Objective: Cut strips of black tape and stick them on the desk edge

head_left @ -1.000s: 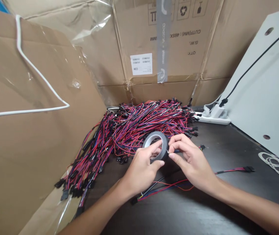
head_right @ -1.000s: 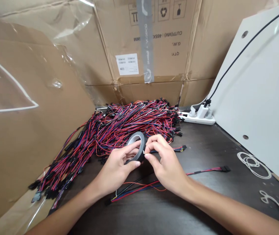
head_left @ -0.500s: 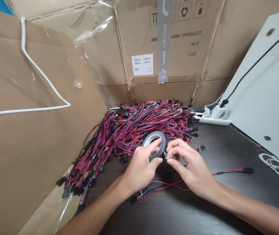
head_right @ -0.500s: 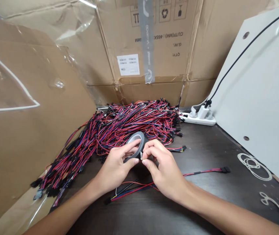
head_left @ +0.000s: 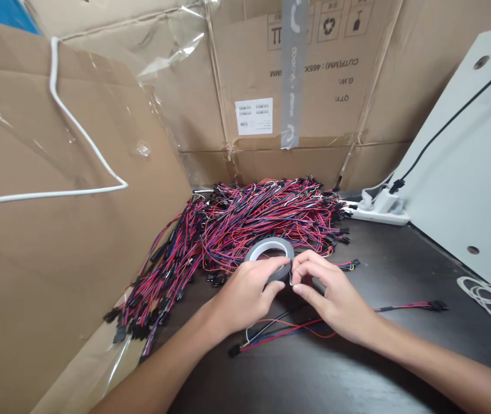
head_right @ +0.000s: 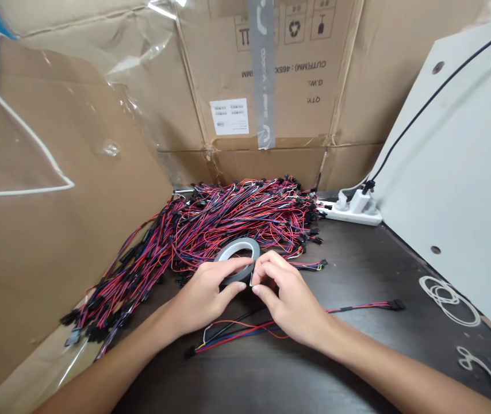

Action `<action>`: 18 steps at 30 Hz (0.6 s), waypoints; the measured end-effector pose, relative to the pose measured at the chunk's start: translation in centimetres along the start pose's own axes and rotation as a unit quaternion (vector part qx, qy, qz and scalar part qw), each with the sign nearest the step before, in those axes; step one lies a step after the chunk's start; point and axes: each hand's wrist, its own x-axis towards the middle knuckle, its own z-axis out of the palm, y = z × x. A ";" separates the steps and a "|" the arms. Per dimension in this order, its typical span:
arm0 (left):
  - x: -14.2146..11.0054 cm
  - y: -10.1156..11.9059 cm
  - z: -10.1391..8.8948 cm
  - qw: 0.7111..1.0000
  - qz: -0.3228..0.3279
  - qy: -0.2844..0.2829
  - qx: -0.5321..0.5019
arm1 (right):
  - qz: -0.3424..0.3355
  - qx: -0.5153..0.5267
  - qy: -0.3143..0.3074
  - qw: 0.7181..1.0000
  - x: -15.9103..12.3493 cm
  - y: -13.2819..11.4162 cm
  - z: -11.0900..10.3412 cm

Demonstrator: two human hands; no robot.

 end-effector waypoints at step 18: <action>0.1 -1.2 -1.1 0.993 0.013 -0.101 0.066 | -0.046 -0.100 -0.025 0.994 -0.4 1.4 -0.1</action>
